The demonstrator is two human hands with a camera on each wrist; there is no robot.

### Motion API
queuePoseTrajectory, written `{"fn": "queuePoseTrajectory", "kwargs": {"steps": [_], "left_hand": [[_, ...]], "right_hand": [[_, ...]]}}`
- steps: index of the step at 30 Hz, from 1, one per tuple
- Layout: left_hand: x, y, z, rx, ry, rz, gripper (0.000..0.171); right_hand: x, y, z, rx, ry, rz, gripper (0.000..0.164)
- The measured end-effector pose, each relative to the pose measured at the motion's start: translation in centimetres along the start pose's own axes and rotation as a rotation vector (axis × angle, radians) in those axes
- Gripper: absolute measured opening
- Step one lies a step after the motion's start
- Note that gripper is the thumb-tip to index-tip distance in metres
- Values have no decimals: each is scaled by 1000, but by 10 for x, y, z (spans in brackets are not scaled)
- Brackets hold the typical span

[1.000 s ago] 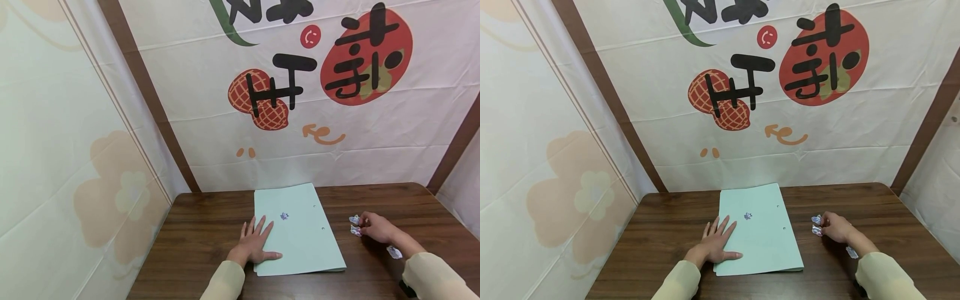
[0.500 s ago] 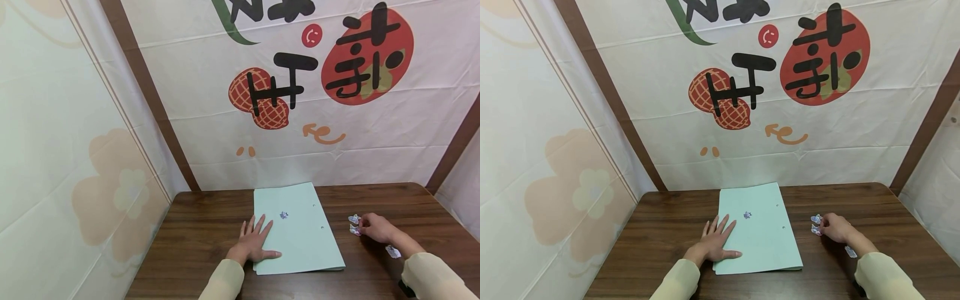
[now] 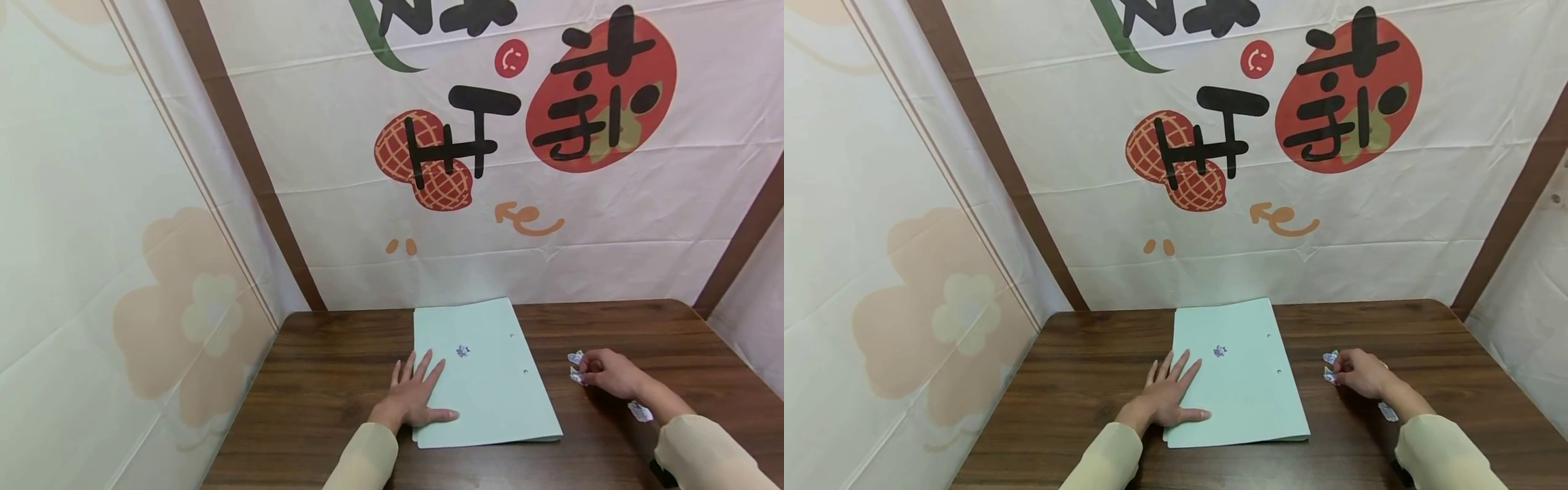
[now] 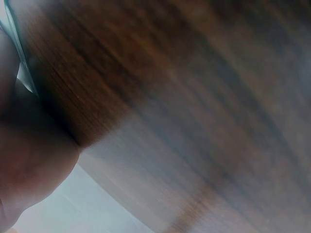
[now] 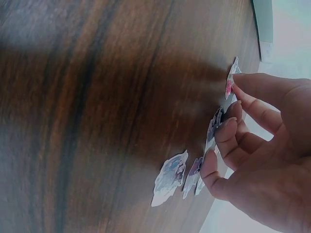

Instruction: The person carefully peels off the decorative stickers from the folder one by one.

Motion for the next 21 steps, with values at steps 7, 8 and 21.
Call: {"fn": "queuePoseTrajectory", "kwargs": {"steps": [7,8,21], "left_hand": [[-1,3,2,-9,-7,18,106],[-1,3,2,-9,-6,20,106],[-1,2,2,0,-2,17,106]], "right_hand": [[-1,4,2,-8,-15,23,12],[-1,4,1,-6,-13,28,13],[-3,6,1,17,-24,29,15]]}}
Point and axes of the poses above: each hand's wrist, its own z-axis towards the middle knuckle, its own y-axis out of the palm, x = y × z, the point moved 6 cm from there along z, towards the middle knuckle, and after that the axes turned 4 degrees about z, right-handed, at the moved point
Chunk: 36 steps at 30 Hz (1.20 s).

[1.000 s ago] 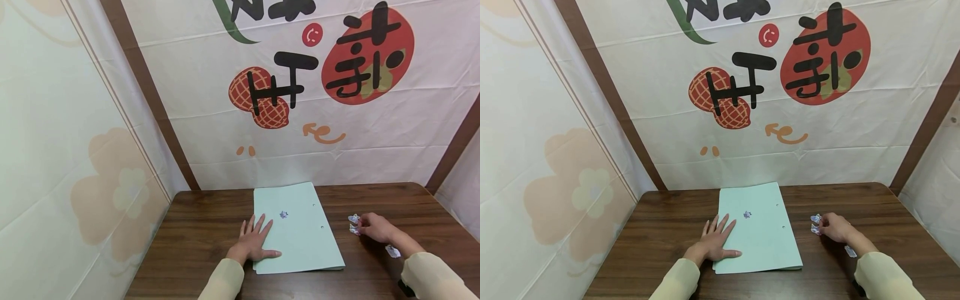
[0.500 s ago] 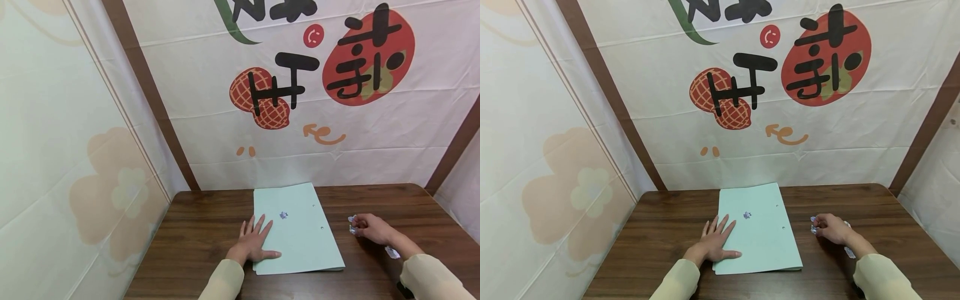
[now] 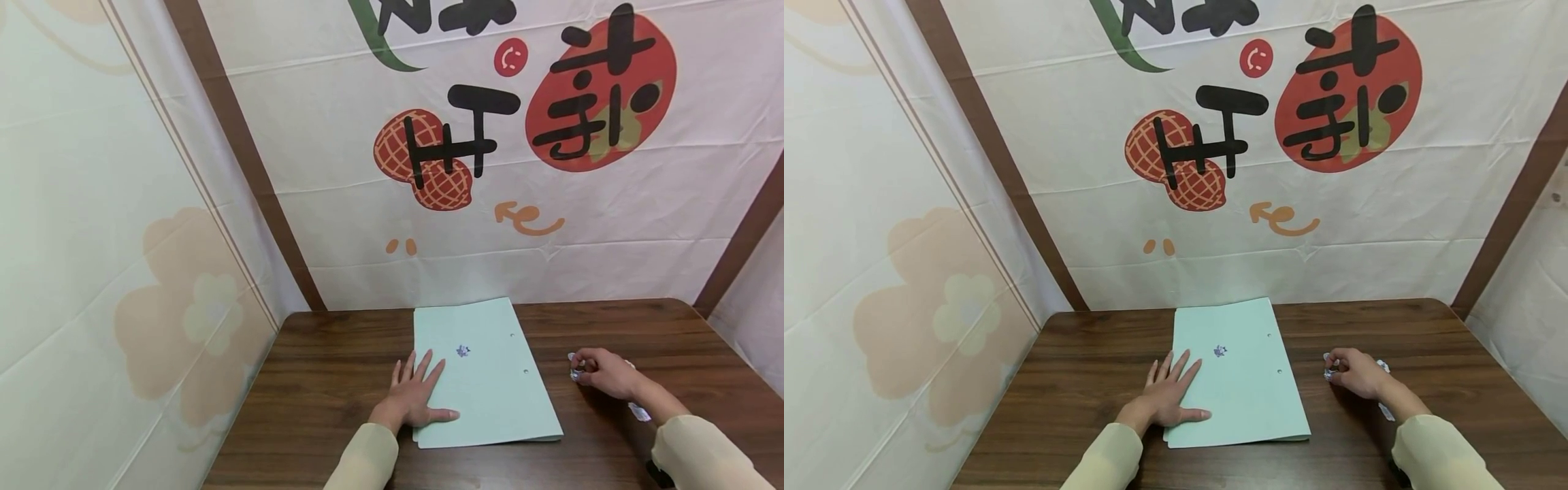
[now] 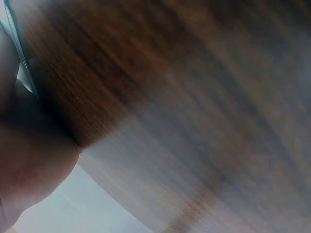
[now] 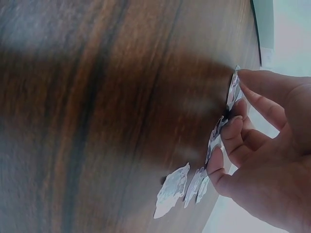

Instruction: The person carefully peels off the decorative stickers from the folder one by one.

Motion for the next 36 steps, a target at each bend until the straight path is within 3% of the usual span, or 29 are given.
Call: {"fn": "queuePoseTrajectory", "kwargs": {"steps": [24,36], "left_hand": [[0,0,-2,-3,4,-22,106],[10,-16,-14,-13,8,-17,104]], "right_hand": [[-3,-1,-2,15,17,-9,8],[3,-4,-9,5,43,12,13]]}}
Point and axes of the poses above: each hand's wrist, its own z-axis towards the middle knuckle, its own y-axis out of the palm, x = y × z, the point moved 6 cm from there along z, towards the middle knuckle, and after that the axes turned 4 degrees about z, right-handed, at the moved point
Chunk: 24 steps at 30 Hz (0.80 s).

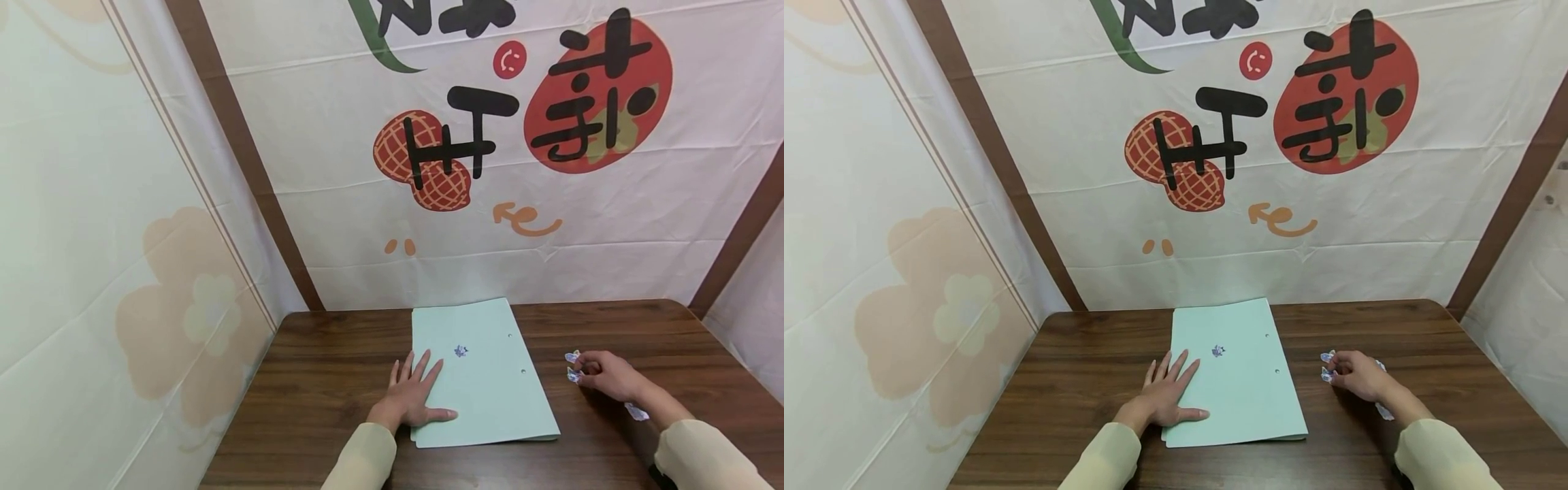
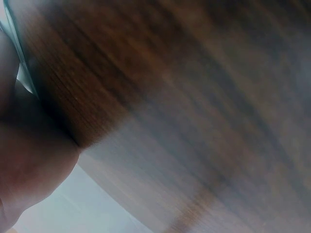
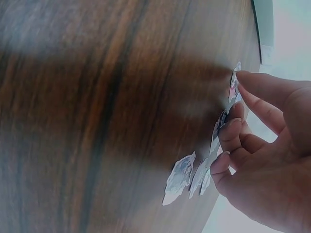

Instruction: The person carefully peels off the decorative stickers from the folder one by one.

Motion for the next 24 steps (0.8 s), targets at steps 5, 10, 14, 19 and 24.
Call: {"fn": "queuePoseTrajectory", "kwargs": {"steps": [5,10,14,19,24], "left_hand": [[3,-5,-3,0,-2,4,102],[4,-6,-4,-12,-7,6,101],[5,-8,-5,-11,-6,6,101],[3,-6,-3,-2,1,2,102],[-1,2,2,8,1,-1,103]], "right_hand": [[-1,0,-3,-4,-34,21,13],[2,-4,-6,8,-15,14,14],[5,-7,-7,21,1,11,13],[7,-8,-8,32,2,11,11],[10,-8,-9,40,3,13,8]]}}
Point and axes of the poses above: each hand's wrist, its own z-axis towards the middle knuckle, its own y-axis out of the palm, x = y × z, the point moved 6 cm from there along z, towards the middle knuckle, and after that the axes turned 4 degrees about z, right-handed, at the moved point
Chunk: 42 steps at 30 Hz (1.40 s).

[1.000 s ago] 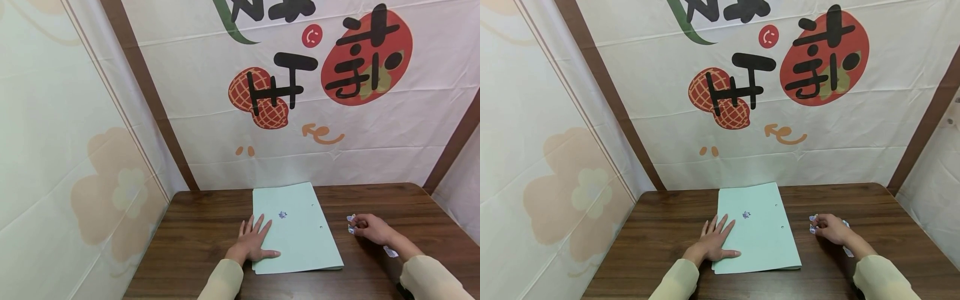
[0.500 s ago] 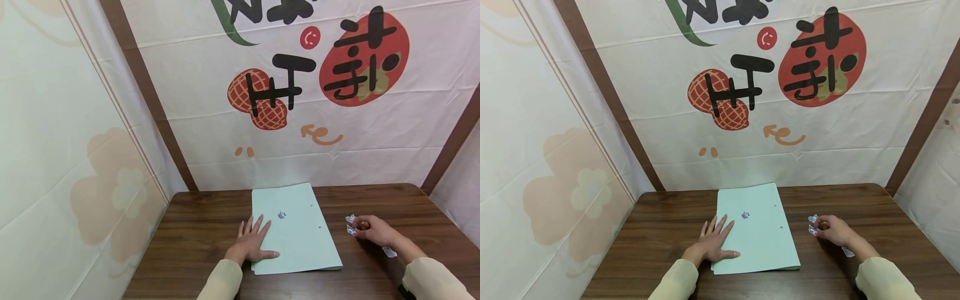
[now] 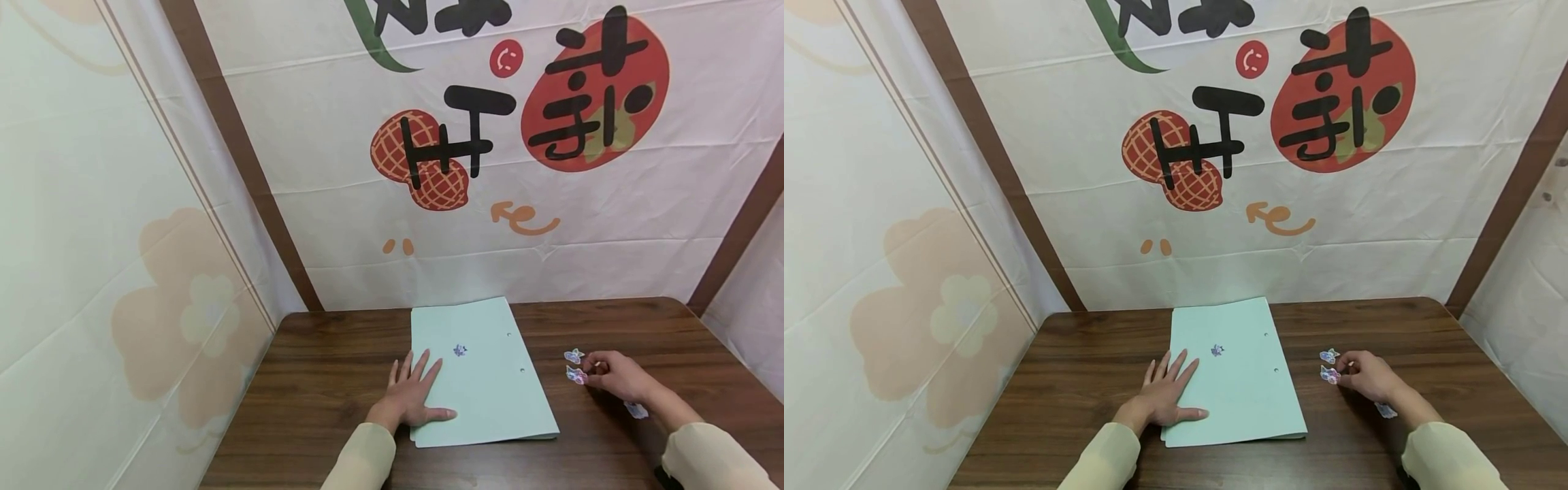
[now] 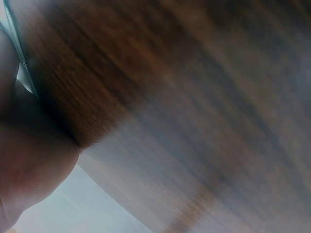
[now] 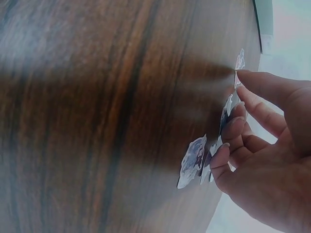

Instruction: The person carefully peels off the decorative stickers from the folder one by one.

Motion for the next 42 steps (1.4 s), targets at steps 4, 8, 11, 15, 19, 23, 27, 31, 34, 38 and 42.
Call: {"fn": "queuePoseTrajectory", "kwargs": {"steps": [4,8,11,15,19,23,27,31,34,38,42], "left_hand": [[-2,3,1,-6,1,-8,104],[-3,1,2,-4,3,-13,104],[-5,2,3,-1,0,-10,104],[-7,6,5,1,-1,-9,104],[-5,3,2,-2,-3,-12,103],[-7,7,5,6,0,-20,104],[-8,8,6,6,3,-22,104],[-5,6,3,0,0,-6,103],[-4,4,2,-4,-6,6,103],[-4,3,1,6,-4,12,102],[-3,4,1,7,2,4,103]], "right_hand": [[-1,0,0,1,-11,-7,8],[-2,0,2,0,-5,-24,9],[-3,0,3,-5,-7,-41,9],[-5,0,5,-11,-11,-55,9],[-11,1,6,-10,-20,-77,7],[-25,3,13,-6,-38,-91,3],[-40,5,22,-3,-43,-85,5],[-56,7,29,-10,-67,-67,6],[-70,11,33,-17,-117,-82,6],[-83,19,39,-34,-155,-103,7],[-94,29,44,-70,-169,-79,9]]}}
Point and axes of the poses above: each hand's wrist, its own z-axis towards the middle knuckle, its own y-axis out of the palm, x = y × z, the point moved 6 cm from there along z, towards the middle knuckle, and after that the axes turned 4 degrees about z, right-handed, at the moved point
